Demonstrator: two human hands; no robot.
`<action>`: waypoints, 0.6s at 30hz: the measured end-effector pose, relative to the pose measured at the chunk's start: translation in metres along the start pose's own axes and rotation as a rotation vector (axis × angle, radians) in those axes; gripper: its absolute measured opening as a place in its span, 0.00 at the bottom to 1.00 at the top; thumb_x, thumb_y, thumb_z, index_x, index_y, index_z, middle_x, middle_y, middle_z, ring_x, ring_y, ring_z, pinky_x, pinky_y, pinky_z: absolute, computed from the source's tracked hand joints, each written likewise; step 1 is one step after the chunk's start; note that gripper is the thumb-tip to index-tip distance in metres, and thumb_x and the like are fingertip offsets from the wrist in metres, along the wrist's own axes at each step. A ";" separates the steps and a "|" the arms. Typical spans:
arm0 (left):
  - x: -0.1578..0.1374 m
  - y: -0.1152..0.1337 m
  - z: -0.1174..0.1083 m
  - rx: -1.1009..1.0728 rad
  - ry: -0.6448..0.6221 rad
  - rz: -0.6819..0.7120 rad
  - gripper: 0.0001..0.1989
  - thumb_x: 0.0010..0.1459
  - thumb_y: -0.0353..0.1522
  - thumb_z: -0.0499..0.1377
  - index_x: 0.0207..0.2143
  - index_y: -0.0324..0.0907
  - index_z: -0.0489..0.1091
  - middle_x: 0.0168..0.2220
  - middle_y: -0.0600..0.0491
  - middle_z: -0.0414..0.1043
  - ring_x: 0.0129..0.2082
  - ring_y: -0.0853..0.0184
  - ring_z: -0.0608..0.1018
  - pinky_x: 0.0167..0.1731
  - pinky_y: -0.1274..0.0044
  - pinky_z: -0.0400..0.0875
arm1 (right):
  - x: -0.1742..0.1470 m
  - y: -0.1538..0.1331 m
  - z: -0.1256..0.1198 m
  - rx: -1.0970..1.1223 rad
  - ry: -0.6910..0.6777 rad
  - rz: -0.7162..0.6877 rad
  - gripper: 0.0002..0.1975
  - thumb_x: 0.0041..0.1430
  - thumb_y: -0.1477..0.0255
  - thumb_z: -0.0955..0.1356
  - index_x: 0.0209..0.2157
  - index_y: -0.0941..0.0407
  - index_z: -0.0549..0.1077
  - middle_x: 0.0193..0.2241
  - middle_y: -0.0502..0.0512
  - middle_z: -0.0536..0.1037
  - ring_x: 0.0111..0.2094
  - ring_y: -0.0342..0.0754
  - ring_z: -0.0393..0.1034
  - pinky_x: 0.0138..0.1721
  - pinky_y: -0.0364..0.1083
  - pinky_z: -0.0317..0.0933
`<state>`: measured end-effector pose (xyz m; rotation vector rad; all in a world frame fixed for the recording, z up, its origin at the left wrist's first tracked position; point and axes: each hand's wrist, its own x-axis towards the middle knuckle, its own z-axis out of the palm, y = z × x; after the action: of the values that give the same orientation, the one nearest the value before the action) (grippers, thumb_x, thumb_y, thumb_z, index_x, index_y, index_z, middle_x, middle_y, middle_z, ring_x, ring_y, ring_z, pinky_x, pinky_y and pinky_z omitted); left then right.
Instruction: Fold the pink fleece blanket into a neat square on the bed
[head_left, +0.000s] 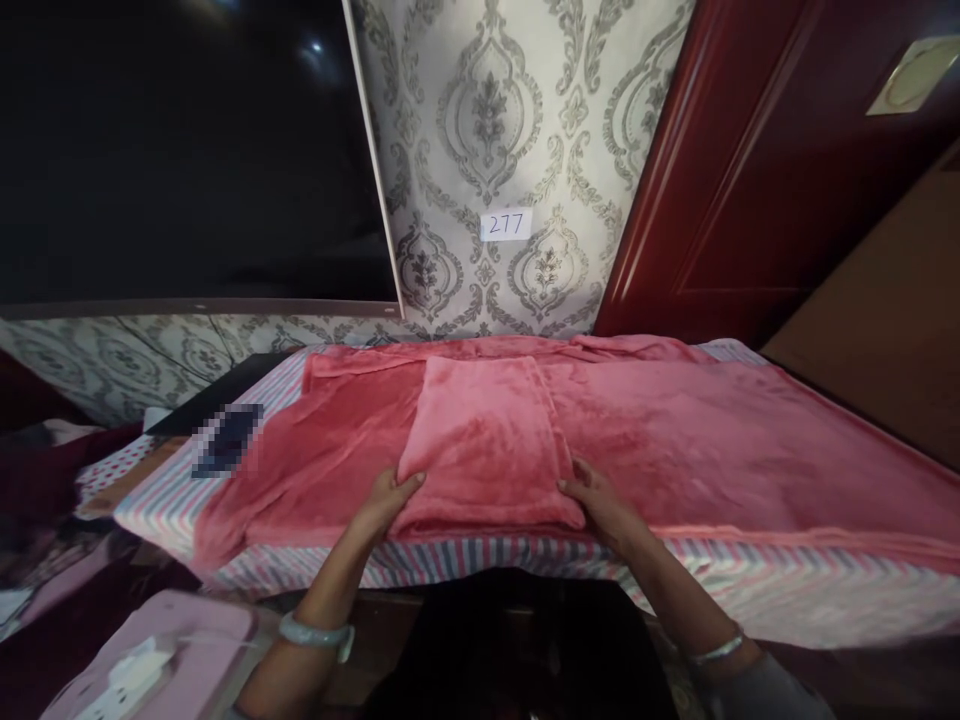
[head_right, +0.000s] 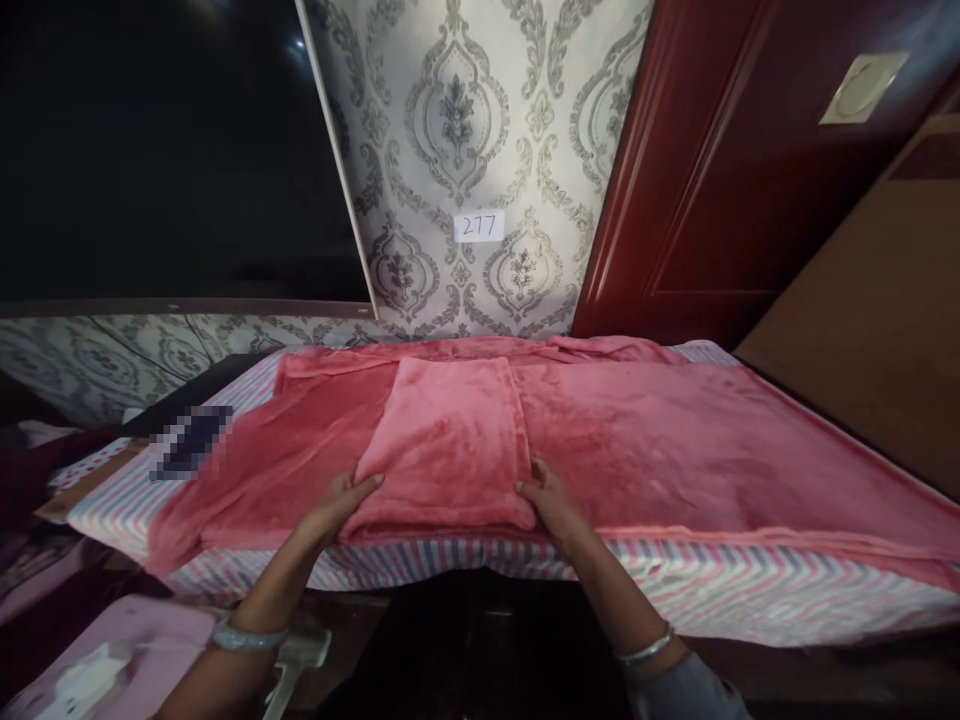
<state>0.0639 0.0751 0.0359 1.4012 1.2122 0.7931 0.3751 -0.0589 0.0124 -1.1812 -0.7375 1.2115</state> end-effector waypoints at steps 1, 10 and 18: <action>0.001 -0.001 -0.002 -0.030 -0.063 -0.002 0.33 0.39 0.49 0.71 0.44 0.38 0.76 0.42 0.45 0.81 0.44 0.51 0.81 0.43 0.66 0.76 | 0.000 -0.001 -0.001 -0.001 -0.002 -0.017 0.33 0.40 0.64 0.77 0.50 0.54 0.72 0.42 0.58 0.82 0.43 0.59 0.78 0.47 0.57 0.71; 0.045 0.019 0.002 0.041 0.080 0.070 0.37 0.55 0.47 0.65 0.62 0.42 0.63 0.56 0.40 0.74 0.55 0.52 0.77 0.51 0.64 0.75 | 0.033 -0.027 0.001 -0.099 0.109 -0.077 0.44 0.51 0.59 0.74 0.67 0.48 0.57 0.53 0.57 0.78 0.51 0.58 0.75 0.53 0.58 0.70; 0.090 0.007 0.012 0.355 0.076 0.329 0.42 0.46 0.28 0.63 0.65 0.42 0.59 0.65 0.43 0.63 0.66 0.51 0.65 0.65 0.60 0.60 | 0.086 -0.020 -0.013 -0.466 0.129 -0.315 0.24 0.45 0.64 0.71 0.47 0.52 0.80 0.52 0.55 0.79 0.59 0.61 0.67 0.64 0.63 0.53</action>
<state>0.1007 0.1583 0.0261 1.9108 1.2386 0.8904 0.4151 0.0213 0.0151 -1.4396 -1.0982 0.7113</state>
